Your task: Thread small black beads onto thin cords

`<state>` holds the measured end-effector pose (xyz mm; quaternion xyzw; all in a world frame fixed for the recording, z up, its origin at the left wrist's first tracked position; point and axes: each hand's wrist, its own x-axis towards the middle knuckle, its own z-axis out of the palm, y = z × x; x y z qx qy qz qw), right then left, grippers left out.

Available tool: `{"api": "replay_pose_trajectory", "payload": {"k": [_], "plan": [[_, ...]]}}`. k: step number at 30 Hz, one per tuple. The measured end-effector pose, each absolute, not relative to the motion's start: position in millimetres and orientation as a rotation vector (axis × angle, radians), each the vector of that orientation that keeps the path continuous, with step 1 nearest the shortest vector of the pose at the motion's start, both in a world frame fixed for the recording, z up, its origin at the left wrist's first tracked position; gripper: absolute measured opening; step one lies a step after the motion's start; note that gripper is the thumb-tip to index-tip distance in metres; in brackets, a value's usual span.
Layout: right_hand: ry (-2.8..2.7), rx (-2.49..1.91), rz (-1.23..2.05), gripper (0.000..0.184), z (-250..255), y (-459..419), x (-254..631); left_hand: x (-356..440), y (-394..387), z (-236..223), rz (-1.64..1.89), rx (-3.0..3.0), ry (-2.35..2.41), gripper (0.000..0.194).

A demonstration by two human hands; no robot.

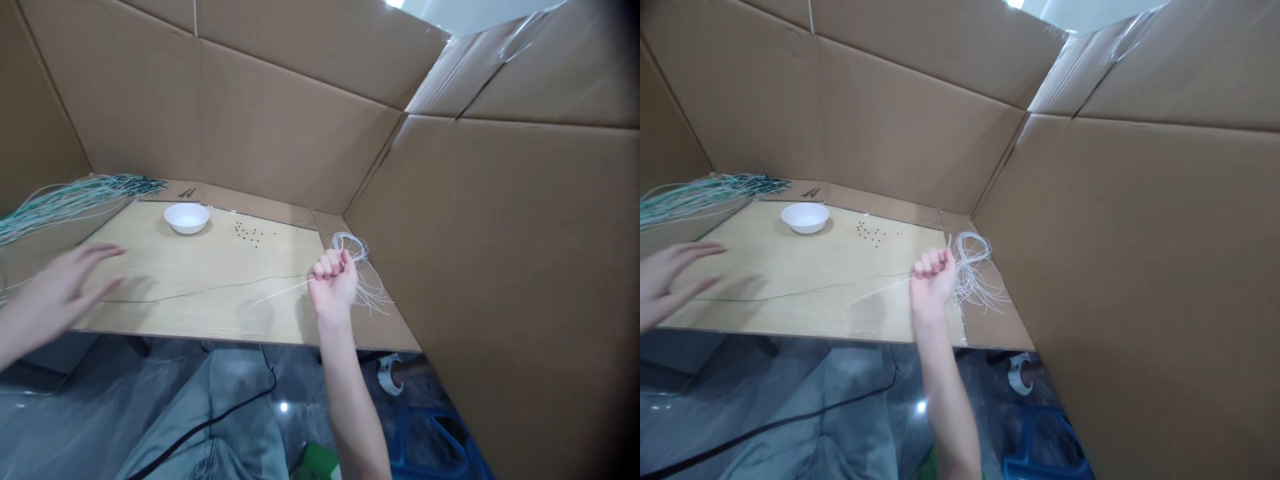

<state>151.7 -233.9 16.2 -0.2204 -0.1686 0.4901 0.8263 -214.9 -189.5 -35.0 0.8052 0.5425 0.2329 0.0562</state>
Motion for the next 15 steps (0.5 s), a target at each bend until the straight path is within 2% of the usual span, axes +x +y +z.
{"api": "replay_pose_trajectory", "payload": {"k": [4, 7, 10, 15], "plan": [[-0.473, -0.492, 1.133, 0.034, 19, -249, 101, -99, -231, 1, 0.629, 2.367, 0.984, 0.058], [-0.559, -0.5, 1.097, 0.033, 18, -258, 91, -55, -236, 3, 0.433, 2.251, 0.641, 0.041], [-0.645, -0.512, 0.977, 0.036, 14, -267, 104, -53, -224, -9, 0.308, 2.08, 0.531, 0.034], [-0.753, -0.565, 0.786, 0.038, 6, -279, 129, -96, -199, -26, 0.264, 2.063, 0.695, 0.035]]}}
